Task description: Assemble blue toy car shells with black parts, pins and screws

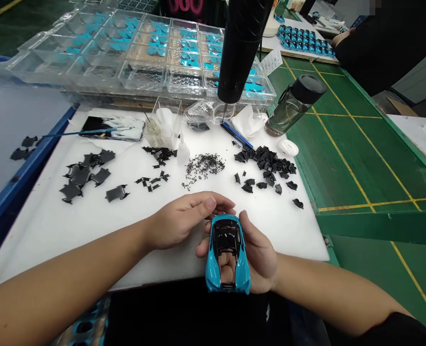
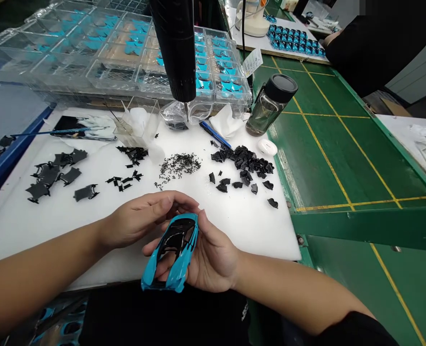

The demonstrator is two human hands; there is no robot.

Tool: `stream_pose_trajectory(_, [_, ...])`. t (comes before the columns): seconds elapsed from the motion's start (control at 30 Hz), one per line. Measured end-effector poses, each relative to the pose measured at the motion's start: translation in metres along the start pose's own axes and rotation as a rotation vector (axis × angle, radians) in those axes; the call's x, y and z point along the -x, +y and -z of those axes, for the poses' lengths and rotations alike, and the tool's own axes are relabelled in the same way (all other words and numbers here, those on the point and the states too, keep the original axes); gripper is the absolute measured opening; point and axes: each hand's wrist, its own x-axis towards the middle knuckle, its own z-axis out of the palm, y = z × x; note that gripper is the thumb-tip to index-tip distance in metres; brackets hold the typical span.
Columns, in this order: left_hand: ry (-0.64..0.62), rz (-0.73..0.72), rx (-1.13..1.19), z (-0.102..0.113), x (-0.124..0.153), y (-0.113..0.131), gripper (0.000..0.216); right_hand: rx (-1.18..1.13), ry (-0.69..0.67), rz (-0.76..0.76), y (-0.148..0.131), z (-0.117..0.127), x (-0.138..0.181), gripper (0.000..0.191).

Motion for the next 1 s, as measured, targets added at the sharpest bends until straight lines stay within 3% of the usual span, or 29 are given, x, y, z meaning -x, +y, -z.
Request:
stream_pose_trajectory(0.4, [-0.051,-0.12,-0.014,0.0014,0.0046,-0.0019,0.044,-0.051,0.065,-0.049,-0.0058,-0.0058,0.0019,0.095])
stream_pose_trajectory(0.6, [-0.041,-0.075,-0.001,0.0003,0.0068,0.0005,0.042,-0.029,0.171,-0.053,-0.0047,-0.0071,0.0016,0.093])
stream_pose_trajectory(1.0, [-0.033,-0.079,-0.071,-0.0009,0.0073,0.003,0.046,-0.007,0.116,-0.019,-0.004,-0.0016,0.0029,0.089])
